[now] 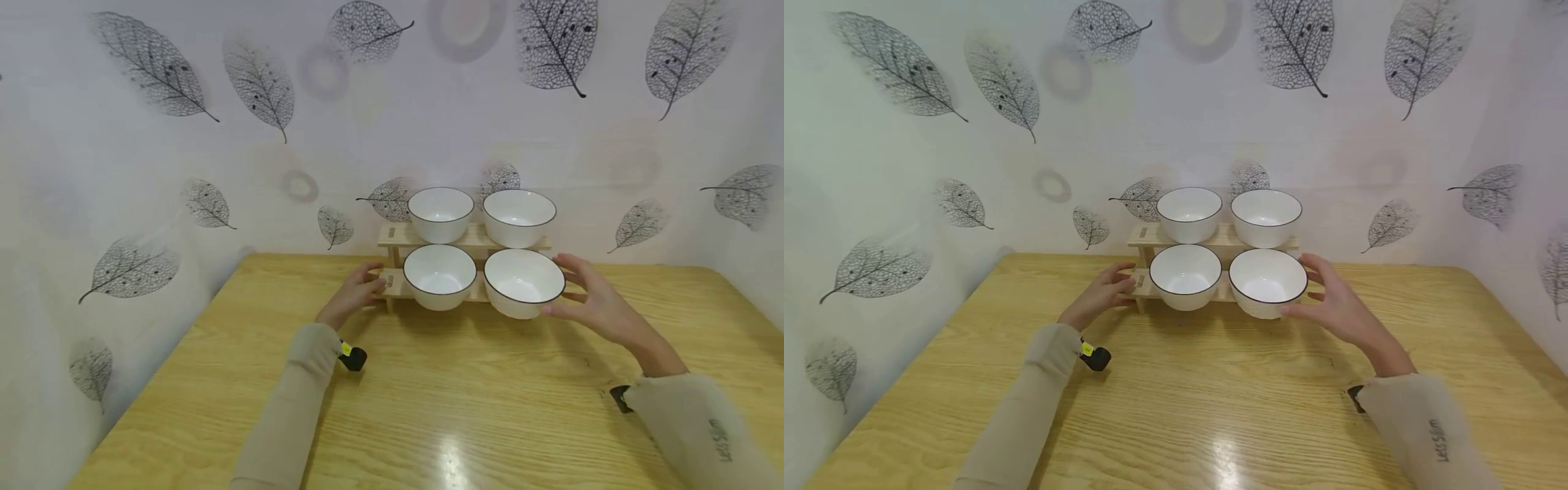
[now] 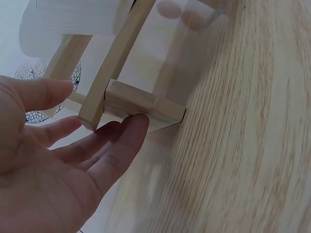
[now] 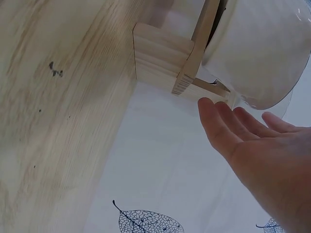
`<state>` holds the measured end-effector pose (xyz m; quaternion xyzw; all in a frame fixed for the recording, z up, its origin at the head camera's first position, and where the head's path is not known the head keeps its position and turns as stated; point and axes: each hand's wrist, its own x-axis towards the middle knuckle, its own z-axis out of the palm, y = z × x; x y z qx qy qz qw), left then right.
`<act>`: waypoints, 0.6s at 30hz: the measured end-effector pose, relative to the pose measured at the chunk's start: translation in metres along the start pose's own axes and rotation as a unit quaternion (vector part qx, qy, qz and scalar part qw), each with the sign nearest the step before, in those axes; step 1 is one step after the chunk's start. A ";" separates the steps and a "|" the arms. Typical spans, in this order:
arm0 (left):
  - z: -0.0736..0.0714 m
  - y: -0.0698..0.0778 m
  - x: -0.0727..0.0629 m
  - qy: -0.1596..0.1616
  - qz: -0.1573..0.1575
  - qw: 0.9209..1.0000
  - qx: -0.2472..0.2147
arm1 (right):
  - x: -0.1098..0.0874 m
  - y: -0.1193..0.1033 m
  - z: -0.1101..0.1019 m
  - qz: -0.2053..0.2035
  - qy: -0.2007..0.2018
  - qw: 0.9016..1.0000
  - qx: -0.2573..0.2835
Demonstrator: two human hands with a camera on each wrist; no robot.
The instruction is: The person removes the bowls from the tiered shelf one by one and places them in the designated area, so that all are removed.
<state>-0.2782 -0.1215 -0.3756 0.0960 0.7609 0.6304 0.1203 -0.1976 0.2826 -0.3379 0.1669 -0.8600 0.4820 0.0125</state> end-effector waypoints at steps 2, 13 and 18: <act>0.000 -0.001 0.001 -0.001 -0.002 1.000 0.003 | 0.001 -0.001 0.002 0.002 -0.002 1.000 0.002; 0.000 -0.004 0.002 -0.009 -0.018 0.998 0.060 | 0.007 0.003 0.014 -0.007 -0.002 0.999 0.031; 0.000 -0.004 0.002 -0.023 -0.020 0.997 0.067 | 0.011 0.006 0.022 -0.017 0.007 0.999 0.040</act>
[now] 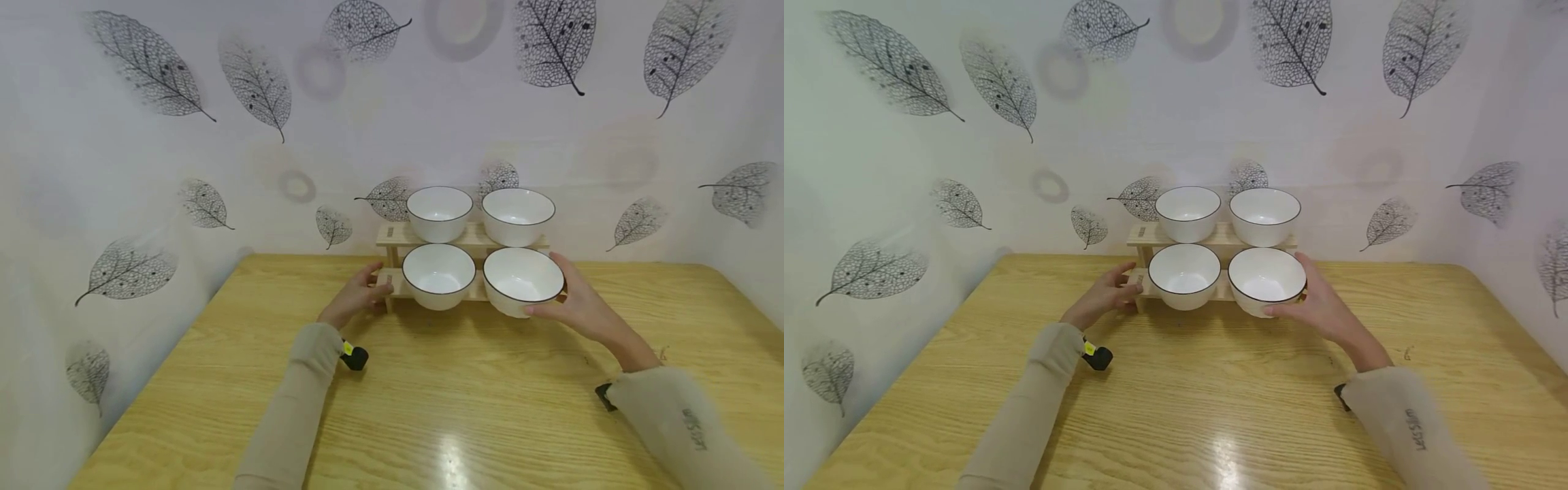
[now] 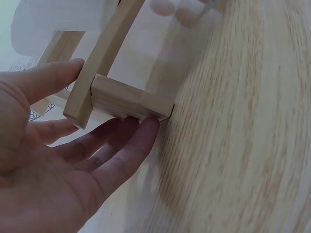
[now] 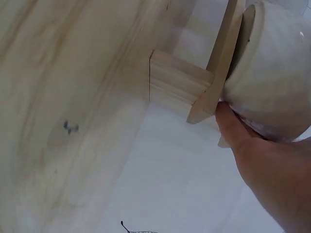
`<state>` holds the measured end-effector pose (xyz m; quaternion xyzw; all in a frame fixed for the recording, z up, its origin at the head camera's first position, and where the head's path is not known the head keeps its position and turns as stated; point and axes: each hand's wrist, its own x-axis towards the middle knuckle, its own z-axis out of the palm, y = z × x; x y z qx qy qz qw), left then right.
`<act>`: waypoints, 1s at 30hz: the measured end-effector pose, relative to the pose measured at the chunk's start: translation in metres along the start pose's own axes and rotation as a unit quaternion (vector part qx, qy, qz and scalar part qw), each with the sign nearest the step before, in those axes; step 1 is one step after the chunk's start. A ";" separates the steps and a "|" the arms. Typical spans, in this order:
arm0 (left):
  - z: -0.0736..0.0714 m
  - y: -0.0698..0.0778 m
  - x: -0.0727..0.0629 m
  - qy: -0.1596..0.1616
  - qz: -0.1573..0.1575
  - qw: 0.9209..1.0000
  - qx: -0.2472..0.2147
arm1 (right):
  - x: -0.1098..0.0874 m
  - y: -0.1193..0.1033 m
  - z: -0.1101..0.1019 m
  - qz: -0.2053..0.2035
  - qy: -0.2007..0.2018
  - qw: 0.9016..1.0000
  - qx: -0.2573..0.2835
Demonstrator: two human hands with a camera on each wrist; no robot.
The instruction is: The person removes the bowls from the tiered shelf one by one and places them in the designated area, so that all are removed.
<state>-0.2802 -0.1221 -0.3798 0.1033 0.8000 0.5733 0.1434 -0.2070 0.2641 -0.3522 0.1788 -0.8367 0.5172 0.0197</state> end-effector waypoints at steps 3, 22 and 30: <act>-0.002 -0.002 -0.001 -0.004 0.000 1.000 -0.010 | 0.004 0.001 0.006 0.001 0.002 1.000 0.003; 0.001 -0.004 0.005 0.009 -0.016 0.999 -0.045 | 0.001 -0.001 0.011 0.046 0.071 0.991 -0.107; 0.004 -0.003 0.005 0.019 -0.021 0.999 -0.042 | -0.008 -0.004 0.007 0.056 0.066 0.988 -0.130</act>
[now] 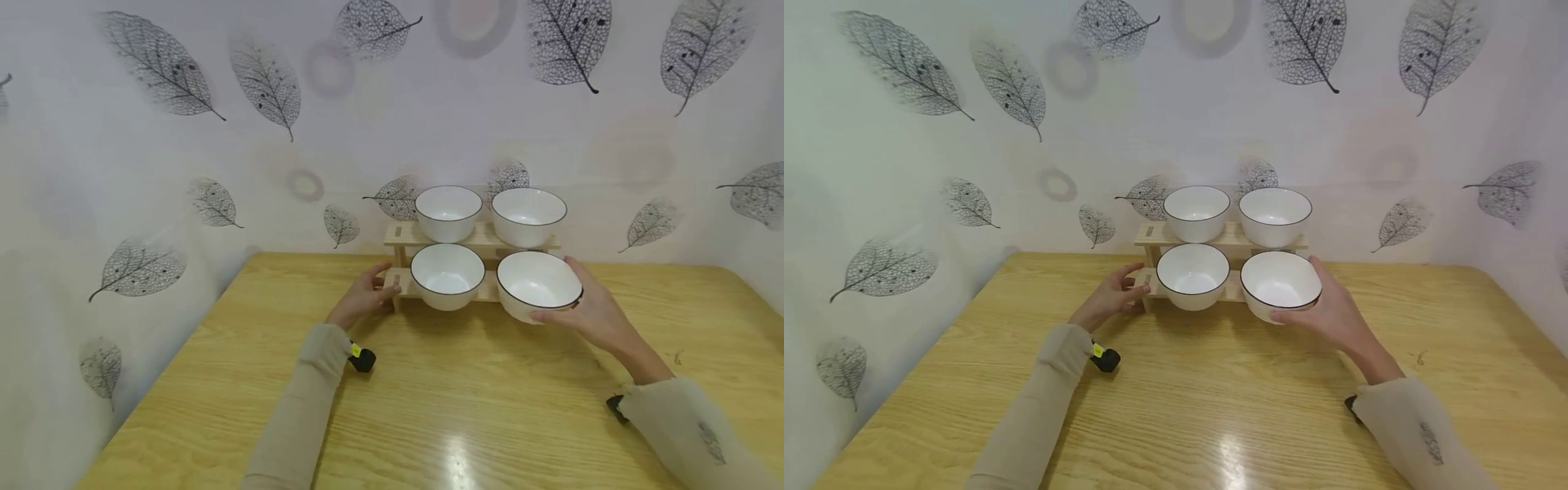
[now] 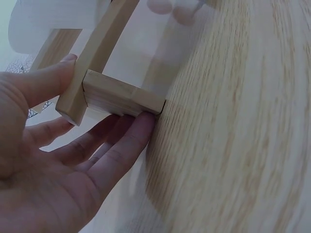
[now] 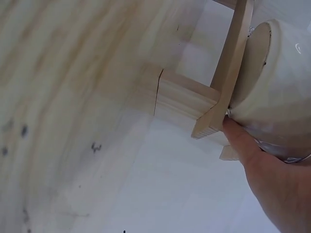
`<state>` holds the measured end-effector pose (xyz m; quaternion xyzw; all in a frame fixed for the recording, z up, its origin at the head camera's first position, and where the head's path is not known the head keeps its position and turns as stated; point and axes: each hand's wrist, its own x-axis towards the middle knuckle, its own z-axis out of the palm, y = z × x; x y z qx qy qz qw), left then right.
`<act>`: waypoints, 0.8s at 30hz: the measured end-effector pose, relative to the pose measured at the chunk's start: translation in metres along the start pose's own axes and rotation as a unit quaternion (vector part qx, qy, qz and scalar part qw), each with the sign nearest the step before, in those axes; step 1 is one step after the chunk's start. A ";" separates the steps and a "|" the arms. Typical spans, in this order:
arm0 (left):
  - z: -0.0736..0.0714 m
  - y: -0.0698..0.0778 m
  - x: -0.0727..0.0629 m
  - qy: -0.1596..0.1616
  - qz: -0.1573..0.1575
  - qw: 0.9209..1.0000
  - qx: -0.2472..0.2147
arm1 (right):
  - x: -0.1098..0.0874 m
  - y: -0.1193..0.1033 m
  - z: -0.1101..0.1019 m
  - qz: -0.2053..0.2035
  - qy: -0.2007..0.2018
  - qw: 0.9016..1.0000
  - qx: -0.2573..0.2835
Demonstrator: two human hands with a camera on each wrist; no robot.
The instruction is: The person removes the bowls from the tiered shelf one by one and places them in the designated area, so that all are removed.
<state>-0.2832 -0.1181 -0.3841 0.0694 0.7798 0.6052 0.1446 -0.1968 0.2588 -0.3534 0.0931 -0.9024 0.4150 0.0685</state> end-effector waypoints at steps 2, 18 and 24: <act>0.000 0.000 0.000 0.000 -0.001 1.000 -0.001 | -0.002 -0.001 -0.001 0.006 -0.007 1.000 -0.007; 0.001 -0.001 -0.002 0.003 -0.001 1.000 -0.004 | -0.014 -0.006 -0.001 -0.014 -0.019 0.999 -0.030; 0.002 0.000 -0.001 0.009 -0.007 1.000 -0.011 | -0.018 -0.009 0.001 -0.027 -0.026 0.999 -0.024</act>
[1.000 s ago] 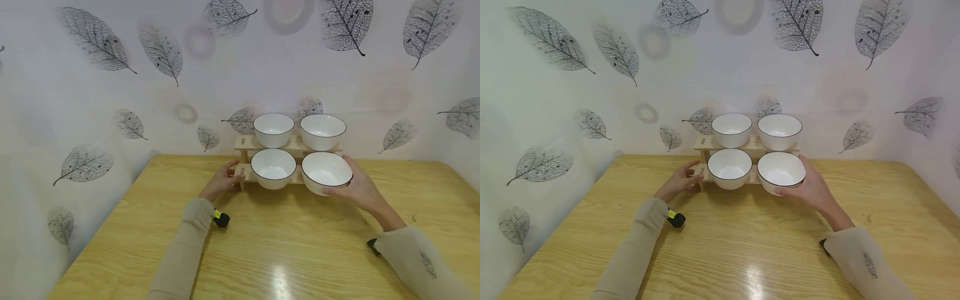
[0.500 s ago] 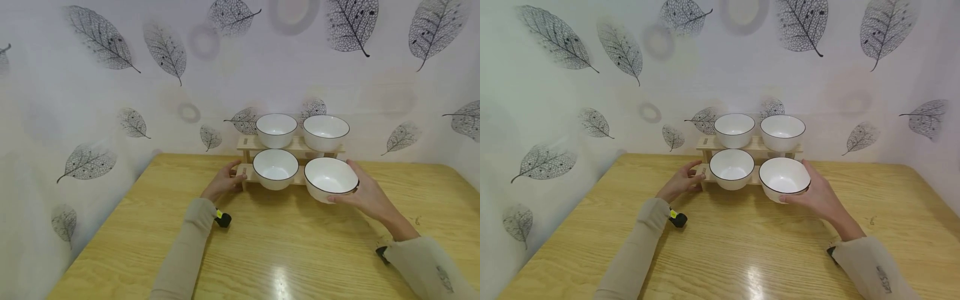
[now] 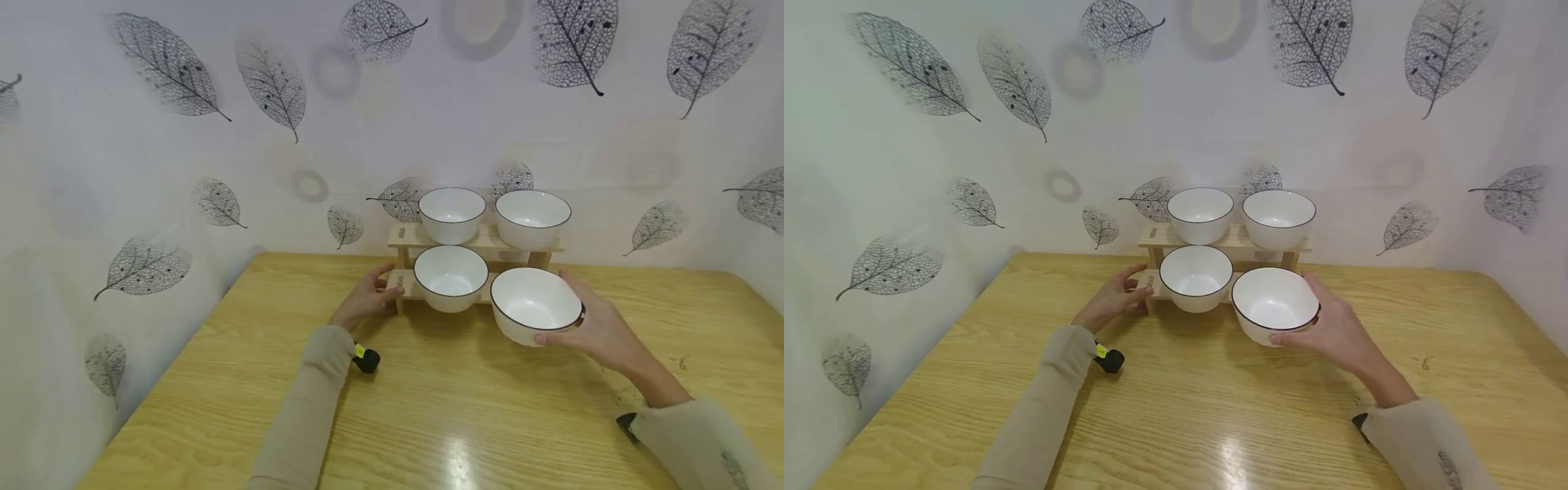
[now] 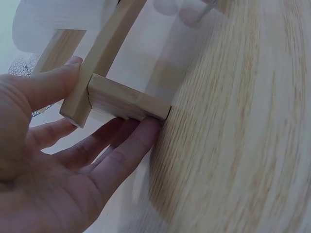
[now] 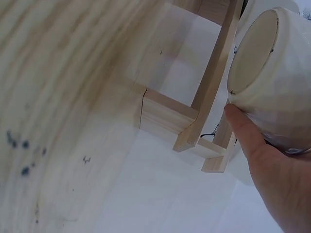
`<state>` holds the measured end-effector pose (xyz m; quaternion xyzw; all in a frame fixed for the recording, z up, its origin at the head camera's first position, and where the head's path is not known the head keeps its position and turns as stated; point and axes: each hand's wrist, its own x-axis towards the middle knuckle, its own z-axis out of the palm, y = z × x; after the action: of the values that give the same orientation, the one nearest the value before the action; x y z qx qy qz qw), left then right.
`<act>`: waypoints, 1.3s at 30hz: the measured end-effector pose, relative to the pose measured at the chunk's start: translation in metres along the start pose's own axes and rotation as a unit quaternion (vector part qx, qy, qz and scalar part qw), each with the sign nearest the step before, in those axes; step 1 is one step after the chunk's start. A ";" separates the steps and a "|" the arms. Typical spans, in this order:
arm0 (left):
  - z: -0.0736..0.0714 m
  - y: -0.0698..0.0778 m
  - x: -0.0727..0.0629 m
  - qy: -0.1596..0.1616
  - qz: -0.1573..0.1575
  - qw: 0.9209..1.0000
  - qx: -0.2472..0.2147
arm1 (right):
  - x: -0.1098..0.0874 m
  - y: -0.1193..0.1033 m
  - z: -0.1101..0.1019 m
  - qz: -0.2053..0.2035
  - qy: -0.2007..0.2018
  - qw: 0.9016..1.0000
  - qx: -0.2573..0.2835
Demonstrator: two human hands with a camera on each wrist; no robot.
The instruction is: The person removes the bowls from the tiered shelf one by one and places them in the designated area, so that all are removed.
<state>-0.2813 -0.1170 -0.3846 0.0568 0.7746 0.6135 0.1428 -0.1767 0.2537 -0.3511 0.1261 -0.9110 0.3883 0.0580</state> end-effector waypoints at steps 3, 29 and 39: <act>0.000 0.001 -0.001 0.004 -0.002 1.000 0.003 | -0.002 -0.002 0.002 -0.007 -0.003 1.000 0.007; -0.001 0.003 0.001 0.007 -0.007 1.000 -0.006 | -0.015 -0.023 0.016 -0.105 -0.038 0.994 0.005; 0.001 0.002 -0.002 0.012 -0.009 1.000 -0.010 | -0.014 -0.026 0.026 -0.146 -0.075 0.986 0.002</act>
<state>-0.2797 -0.1165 -0.3826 0.0408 0.7706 0.6206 0.1394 -0.1565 0.2204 -0.3539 0.2866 -0.8839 0.3668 0.0449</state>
